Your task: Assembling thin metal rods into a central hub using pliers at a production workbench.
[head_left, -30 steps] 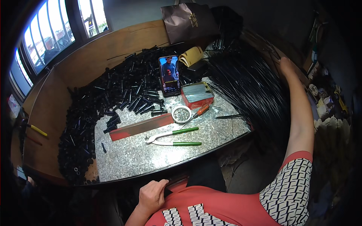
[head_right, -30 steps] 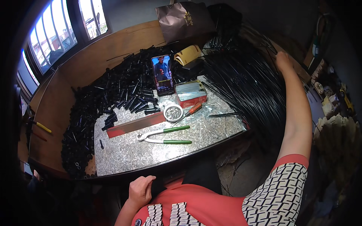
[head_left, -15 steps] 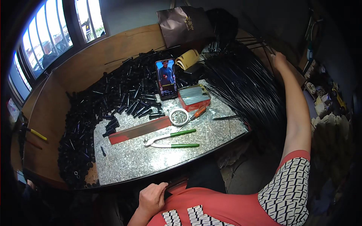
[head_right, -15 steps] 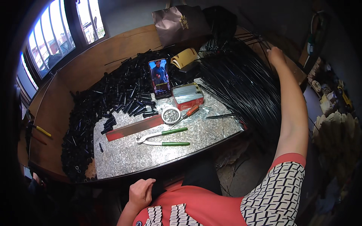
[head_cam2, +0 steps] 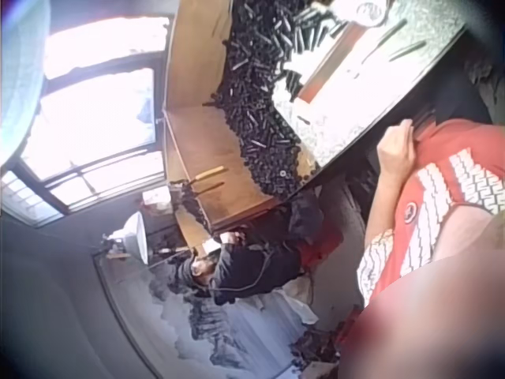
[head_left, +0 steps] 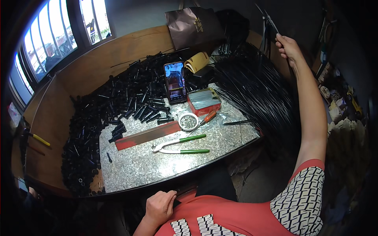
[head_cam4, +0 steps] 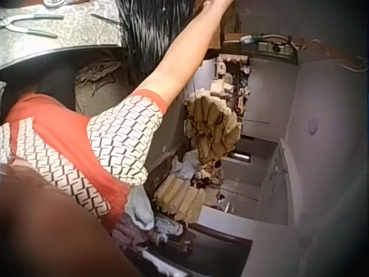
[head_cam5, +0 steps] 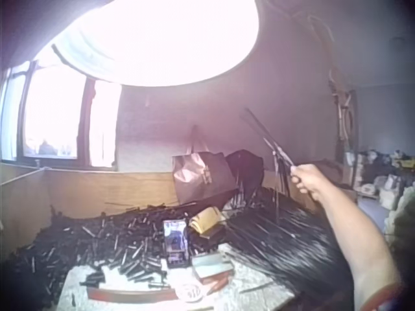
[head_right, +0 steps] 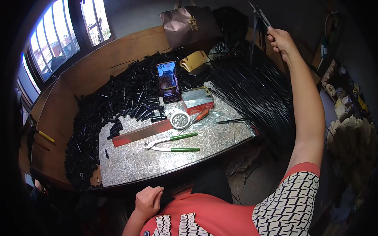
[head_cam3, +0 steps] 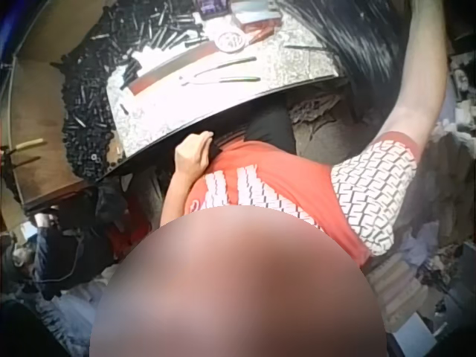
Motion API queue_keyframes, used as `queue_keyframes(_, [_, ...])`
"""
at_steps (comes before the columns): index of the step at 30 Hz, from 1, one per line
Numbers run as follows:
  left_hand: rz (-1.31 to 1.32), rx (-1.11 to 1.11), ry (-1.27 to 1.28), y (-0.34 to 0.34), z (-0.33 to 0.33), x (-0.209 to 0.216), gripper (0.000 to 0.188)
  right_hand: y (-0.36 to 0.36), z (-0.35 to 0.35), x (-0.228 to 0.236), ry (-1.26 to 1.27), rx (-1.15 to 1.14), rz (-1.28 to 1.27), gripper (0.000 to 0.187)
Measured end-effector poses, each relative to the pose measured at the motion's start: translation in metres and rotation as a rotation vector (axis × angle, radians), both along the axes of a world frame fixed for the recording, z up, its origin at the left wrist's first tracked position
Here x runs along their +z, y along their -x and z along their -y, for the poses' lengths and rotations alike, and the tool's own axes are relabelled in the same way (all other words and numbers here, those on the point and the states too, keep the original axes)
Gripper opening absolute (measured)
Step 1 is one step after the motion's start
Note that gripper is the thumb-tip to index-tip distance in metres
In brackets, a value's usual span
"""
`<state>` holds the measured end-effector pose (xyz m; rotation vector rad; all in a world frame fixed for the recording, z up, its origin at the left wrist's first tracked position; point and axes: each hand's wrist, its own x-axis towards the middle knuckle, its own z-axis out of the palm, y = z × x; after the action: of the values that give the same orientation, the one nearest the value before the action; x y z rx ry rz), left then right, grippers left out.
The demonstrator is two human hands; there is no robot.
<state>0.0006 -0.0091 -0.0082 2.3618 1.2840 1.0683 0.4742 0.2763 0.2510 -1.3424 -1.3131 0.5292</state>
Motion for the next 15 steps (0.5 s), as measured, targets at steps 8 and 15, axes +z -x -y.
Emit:
queue_keyframes(8, [-0.005,0.183,-0.132,0.017,-0.007,0.030,0.022,0.124,0.066,-0.025,0.049,0.306,-0.024,0.025])
queue_keyframes(15, [-0.032,0.327,-0.370,0.021,-0.069,0.084,0.085,0.216,0.123,-0.068,0.237,0.633,-0.022,0.021])
